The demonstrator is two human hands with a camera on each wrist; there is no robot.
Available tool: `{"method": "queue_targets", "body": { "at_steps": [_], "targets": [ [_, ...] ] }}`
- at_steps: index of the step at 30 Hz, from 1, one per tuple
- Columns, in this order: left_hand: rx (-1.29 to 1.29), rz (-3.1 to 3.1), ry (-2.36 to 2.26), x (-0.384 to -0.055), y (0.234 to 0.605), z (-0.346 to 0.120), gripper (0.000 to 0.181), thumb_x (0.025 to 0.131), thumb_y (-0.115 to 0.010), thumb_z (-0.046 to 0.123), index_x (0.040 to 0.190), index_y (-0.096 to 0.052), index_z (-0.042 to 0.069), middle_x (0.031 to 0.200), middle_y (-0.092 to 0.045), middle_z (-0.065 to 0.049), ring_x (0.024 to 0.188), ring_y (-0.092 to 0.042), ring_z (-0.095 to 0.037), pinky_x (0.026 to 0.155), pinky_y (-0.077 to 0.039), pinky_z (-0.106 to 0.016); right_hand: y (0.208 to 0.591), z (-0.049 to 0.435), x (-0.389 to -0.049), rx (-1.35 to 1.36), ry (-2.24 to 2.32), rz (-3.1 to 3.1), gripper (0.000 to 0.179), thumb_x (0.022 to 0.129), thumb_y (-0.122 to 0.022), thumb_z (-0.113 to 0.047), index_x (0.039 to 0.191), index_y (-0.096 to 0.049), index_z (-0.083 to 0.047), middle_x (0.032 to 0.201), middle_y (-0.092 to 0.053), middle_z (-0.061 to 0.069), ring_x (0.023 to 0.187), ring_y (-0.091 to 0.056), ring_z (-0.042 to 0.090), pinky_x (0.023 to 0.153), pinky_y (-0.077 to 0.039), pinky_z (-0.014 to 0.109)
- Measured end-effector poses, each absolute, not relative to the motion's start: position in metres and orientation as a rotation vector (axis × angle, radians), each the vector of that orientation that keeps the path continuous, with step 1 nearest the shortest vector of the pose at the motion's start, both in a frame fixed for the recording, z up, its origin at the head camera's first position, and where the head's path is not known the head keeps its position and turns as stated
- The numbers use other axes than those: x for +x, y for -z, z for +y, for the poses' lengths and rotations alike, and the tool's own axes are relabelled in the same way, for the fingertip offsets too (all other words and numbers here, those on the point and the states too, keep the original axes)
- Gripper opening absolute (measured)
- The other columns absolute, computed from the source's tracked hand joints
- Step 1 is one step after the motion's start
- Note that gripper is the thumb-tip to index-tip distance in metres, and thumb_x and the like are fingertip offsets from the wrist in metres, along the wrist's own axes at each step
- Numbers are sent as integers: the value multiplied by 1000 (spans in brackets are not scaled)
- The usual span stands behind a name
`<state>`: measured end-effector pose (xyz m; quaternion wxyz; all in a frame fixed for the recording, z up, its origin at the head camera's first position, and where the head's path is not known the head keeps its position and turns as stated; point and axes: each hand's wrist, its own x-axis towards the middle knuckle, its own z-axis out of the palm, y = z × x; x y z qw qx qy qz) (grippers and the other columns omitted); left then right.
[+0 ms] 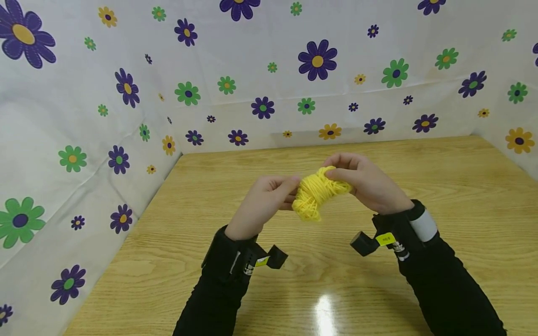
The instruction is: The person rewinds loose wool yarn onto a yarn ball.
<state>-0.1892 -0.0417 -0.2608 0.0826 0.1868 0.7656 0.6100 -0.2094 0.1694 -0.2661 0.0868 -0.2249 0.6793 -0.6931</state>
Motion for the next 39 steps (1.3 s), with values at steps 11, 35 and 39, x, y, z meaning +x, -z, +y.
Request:
{"method": "queue_targets", "body": {
  "at_steps": [11,35,39],
  "targets": [
    [669,2344,-1695,-190,262,-44,39,92,-57,22,125,-55,0,104,-66,-11,87,-63,-17,78,-52,-35,269,165,-210,-652,2010,2188,20,94,-51,-7,108,-53,7,93,-58,8,77,-55,15,67,-49,22],
    [478,2424,-1937,-197,266,-44,32,90,-60,17,120,-59,3,96,-65,-14,79,-63,-20,72,-53,-31,266,161,-207,-656,1954,2298,53,100,-39,-33,142,-29,-2,143,-32,17,122,-38,32,92,-43,45],
    [441,2578,-1974,-198,266,-43,33,90,-61,21,118,-60,3,93,-65,-12,76,-61,-19,69,-52,-30,265,158,-201,-753,1774,2477,68,92,-56,-26,147,-18,-12,151,-20,11,129,-33,31,97,-36,52]
  ]
}}
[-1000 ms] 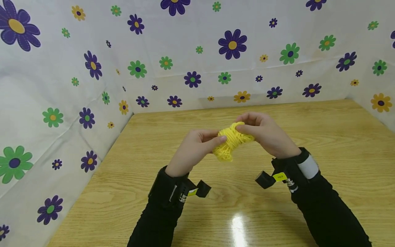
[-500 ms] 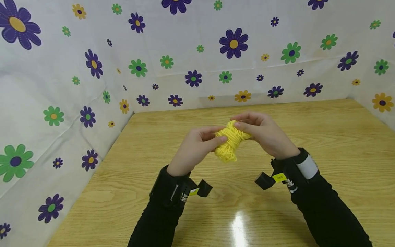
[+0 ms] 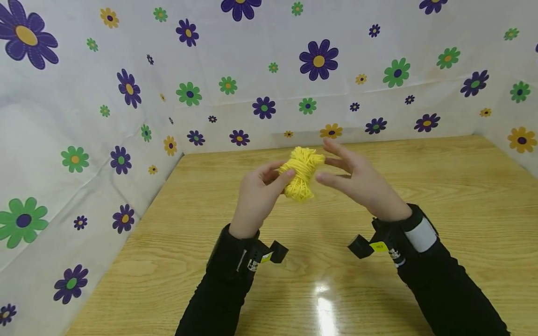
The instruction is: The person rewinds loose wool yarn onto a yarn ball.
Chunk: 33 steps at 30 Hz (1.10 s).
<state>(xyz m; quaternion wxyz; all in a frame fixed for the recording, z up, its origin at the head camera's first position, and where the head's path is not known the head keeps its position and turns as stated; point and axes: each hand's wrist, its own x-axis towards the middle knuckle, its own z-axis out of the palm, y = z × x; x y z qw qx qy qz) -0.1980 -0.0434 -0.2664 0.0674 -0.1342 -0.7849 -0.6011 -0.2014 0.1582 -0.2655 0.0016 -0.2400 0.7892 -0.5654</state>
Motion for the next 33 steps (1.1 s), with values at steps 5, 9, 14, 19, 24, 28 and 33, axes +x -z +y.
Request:
{"method": "queue_targets", "body": {
  "at_steps": [5,9,14,19,24,28,33],
  "targets": [
    [-406,-2280,1776,-198,266,-43,32,90,-61,20,116,-61,3,95,-65,-13,78,-62,-19,70,-53,-34,266,152,-197,-918,1585,2511,84,85,-67,-19,148,-12,-12,152,-14,12,128,-35,29,97,-38,45],
    [-437,-2257,1820,-196,266,-40,31,90,-61,17,116,-60,1,108,-62,-13,86,-64,-19,75,-54,-37,265,148,-196,-901,1639,2467,81,85,-66,-12,147,-14,-7,149,-22,15,121,-45,29,91,-44,40],
    [-484,-2280,1875,-195,266,-36,36,91,-59,13,123,-54,-2,111,-62,-17,93,-63,-21,78,-53,-35,266,149,-197,-817,1692,2465,76,85,-65,-9,146,-19,-6,145,-32,17,109,-55,27,81,-51,34],
    [-551,-2298,1907,-194,269,-33,40,93,-54,8,130,-46,-6,116,-60,-21,97,-62,-23,79,-52,-34,266,151,-198,-814,1680,2515,69,85,-65,-5,143,-27,-1,137,-42,20,101,-60,26,76,-53,31],
    [-592,-2353,1902,-197,278,-27,42,94,-53,9,131,-43,-7,120,-58,-21,102,-60,-22,80,-51,-34,267,157,-202,-812,1575,2595,62,85,-66,-7,138,-36,2,127,-51,20,97,-61,25,77,-53,34],
    [-608,-2447,1889,-206,289,-22,39,95,-51,11,131,-45,-5,119,-59,-19,101,-60,-20,83,-50,-35,272,163,-210,-786,1460,2632,55,86,-65,-8,134,-42,4,120,-55,20,95,-61,27,78,-53,39],
    [-614,-2613,1854,-218,304,-20,34,97,-48,11,127,-50,-4,115,-62,-16,99,-59,-19,87,-48,-39,282,168,-222,-764,1359,2577,50,85,-63,-5,130,-45,6,116,-57,22,97,-60,30,80,-52,41]
  ]
}}
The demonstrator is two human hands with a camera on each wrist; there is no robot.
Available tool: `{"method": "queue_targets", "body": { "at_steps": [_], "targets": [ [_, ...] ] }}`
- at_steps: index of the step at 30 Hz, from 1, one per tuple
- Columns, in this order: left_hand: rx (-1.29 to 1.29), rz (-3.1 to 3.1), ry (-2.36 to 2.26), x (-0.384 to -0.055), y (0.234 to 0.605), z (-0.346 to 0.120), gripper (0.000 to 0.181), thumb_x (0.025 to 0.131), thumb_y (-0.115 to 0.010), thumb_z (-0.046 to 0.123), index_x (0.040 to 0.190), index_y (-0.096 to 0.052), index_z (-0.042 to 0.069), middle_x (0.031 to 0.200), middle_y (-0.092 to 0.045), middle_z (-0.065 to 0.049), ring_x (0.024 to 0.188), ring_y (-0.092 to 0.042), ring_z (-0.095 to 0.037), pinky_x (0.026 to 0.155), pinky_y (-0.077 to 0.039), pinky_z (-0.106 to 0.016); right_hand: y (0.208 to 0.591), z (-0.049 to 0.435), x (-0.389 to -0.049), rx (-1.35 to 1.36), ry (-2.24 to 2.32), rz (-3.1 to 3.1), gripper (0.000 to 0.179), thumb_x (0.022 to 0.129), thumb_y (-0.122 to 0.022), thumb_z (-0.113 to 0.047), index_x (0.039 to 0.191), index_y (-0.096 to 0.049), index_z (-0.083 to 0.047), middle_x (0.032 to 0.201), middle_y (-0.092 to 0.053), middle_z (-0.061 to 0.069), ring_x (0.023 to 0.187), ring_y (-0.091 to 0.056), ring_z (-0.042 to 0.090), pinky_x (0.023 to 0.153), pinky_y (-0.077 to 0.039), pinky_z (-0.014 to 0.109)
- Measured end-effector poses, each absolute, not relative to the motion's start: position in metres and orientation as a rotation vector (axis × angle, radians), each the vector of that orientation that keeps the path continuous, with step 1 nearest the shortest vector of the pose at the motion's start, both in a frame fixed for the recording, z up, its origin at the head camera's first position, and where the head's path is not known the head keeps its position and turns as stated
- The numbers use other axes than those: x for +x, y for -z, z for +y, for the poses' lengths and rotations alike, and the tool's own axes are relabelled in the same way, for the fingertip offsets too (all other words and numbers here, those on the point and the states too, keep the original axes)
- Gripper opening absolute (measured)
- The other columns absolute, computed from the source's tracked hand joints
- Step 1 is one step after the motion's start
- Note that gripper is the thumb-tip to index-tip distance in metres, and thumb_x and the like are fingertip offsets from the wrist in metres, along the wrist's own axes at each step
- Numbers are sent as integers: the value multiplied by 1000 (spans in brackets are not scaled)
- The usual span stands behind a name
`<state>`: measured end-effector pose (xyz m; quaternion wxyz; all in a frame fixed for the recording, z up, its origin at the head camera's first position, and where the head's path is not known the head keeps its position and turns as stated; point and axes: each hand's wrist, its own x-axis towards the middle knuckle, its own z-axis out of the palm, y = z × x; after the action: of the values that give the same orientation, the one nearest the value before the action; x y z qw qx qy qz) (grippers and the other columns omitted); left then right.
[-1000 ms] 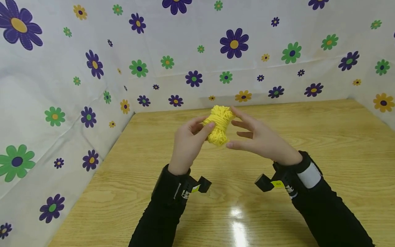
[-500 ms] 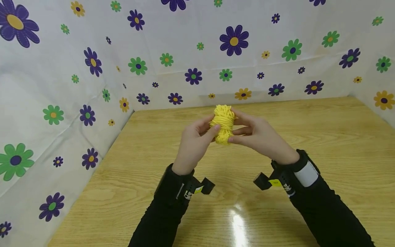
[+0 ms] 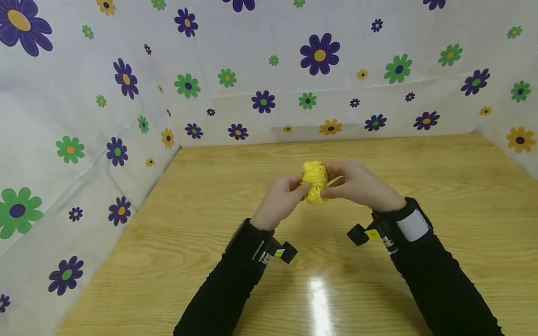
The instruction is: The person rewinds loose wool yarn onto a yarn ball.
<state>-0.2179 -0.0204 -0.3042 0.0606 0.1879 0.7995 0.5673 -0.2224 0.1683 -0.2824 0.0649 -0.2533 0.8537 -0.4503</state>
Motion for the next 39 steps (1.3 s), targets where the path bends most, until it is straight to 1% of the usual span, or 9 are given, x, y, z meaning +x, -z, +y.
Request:
{"method": "queue_targets", "body": {
  "at_steps": [4,9,12,15,19,22,30,34,39],
  "targets": [
    [582,2408,-1619,-224,313,-22,32,98,-46,11,127,-51,-3,116,-61,-15,104,-57,-20,91,-45,-39,291,170,-231,-742,1331,2511,50,85,-63,-6,130,-44,5,115,-57,21,98,-57,30,79,-52,40],
    [584,2377,-1523,-236,328,-22,35,98,-43,6,131,-45,-6,124,-55,-18,114,-50,-24,96,-40,-41,306,169,-243,-635,1290,2491,56,83,-64,-6,133,-40,7,111,-54,24,91,-57,29,77,-53,39],
    [531,2307,-1483,-244,339,-21,39,98,-42,4,136,-37,-6,134,-46,-19,123,-41,-26,102,-33,-43,317,169,-251,-550,1269,2484,61,82,-64,-4,135,-36,9,110,-51,27,88,-59,29,78,-53,42],
    [474,2258,-1441,-250,350,-21,45,98,-41,4,140,-29,-5,142,-36,-19,130,-30,-28,106,-25,-44,329,169,-258,-469,1262,2447,63,83,-63,-3,136,-32,11,113,-50,30,90,-59,29,79,-52,42],
    [456,2226,-1420,-254,364,-18,50,96,-42,3,141,-22,-7,145,-28,-21,133,-24,-29,107,-22,-44,342,171,-264,-398,1249,2408,64,83,-62,-3,136,-29,13,117,-48,31,91,-57,28,80,-52,39],
    [481,2184,-1426,-256,370,-15,50,95,-41,0,140,-23,-8,144,-30,-22,132,-25,-28,107,-22,-43,348,171,-267,-383,1234,2406,64,83,-62,-2,135,-29,14,119,-47,33,89,-57,26,79,-52,37],
    [513,2169,-1398,-256,373,-10,46,94,-40,-2,139,-33,-1,142,-38,-16,130,-30,-22,107,-24,-40,356,172,-270,-330,1201,2416,62,85,-61,-2,136,-29,14,122,-45,34,87,-58,24,76,-53,33],
    [492,2232,-1340,-255,375,-8,51,92,-40,-3,141,-30,0,143,-35,-16,128,-31,-22,105,-26,-40,358,172,-272,-310,1188,2425,62,85,-61,-2,135,-29,14,123,-45,34,88,-58,25,77,-53,34],
    [423,2350,-1220,-257,375,-10,56,90,-43,2,143,-25,1,146,-29,-16,127,-31,-22,101,-30,-39,359,170,-273,-295,1175,2432,63,85,-61,-3,136,-28,13,123,-45,34,89,-58,26,78,-53,35]
  ]
}}
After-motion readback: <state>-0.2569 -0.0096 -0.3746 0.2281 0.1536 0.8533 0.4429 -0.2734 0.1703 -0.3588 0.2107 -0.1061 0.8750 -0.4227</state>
